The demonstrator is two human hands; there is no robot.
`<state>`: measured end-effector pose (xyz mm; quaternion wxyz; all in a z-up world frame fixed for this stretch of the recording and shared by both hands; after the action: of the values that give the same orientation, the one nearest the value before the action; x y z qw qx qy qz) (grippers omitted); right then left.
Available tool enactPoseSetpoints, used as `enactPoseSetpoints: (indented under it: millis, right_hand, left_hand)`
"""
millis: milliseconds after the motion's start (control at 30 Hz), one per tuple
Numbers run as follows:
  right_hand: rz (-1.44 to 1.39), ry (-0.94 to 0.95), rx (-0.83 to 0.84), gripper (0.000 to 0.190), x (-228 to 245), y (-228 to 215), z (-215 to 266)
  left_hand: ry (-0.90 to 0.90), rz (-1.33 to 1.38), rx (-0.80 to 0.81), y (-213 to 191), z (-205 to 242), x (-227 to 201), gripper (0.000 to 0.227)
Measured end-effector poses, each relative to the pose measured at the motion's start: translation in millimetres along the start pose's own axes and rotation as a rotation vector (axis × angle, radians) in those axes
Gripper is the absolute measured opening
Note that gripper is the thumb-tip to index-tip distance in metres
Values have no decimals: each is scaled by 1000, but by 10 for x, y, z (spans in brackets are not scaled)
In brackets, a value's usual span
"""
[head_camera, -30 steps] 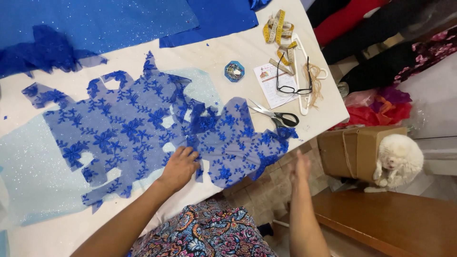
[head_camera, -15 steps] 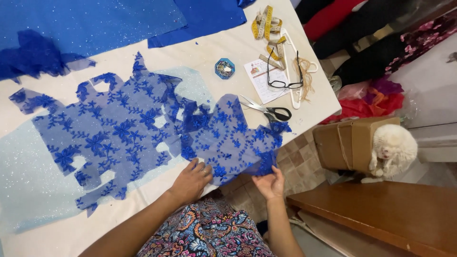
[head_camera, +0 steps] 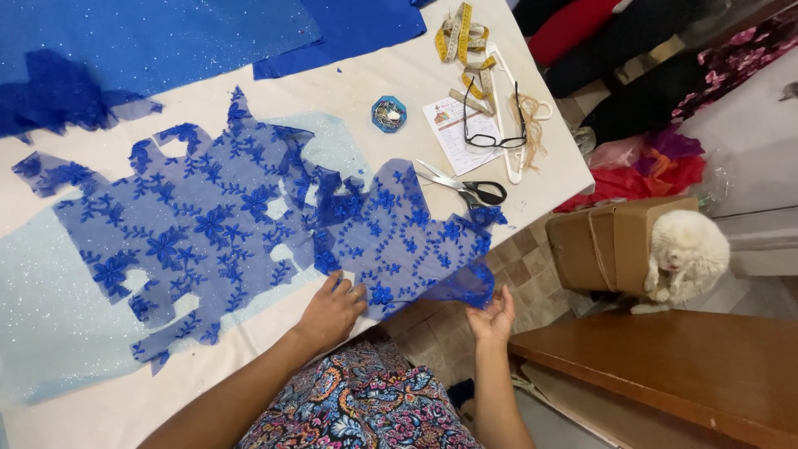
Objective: Arranging and inspecting blue lace fabric pieces on a work table in a sewing factory.
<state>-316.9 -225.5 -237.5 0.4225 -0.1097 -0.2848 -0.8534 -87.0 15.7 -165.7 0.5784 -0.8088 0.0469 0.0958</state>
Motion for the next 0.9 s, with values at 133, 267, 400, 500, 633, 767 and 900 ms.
enactPoseSetpoints:
  millis: [133,267,400,500,633,767,900]
  right_hand:
    - [16,-26,-55,14,116,-367,-406]
    - [393,-68,-46,20,44,-468,-273]
    - [979,-118,49,45,-35,-372,56]
    - [1299,-142,63,40,-14,-205,285]
    - [1394,-122,29,45,130,-175,292]
    - [1459,-61,95,36,287,-104,500]
    - [1535,-6,167,39,370,-374,266]
  left_hand:
    - [10,-14,44,-171,-44,-29,21]
    - [29,-19,48,-122,-36,-14,24]
    - [48,-20,15,31,-34,-1,19]
    - [52,-31,-7,44,-61,0,16]
    - [60,-49,-23,34,-76,1,16]
    - [33,13,-23,-42,-66,36,17]
    - [-21,90,3,-77,-10,81,20]
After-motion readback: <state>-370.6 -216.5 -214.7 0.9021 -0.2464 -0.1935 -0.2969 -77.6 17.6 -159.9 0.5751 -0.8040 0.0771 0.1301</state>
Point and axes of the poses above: each hand's wrist, its own z-axis away from the middle knuckle, its own y-axis out of the palm, x = y × z, the point moved 6 cm from there along -z, towards the middle knuckle, and after that the axes turned 8 degrees about -x, right-handed, at the moved point
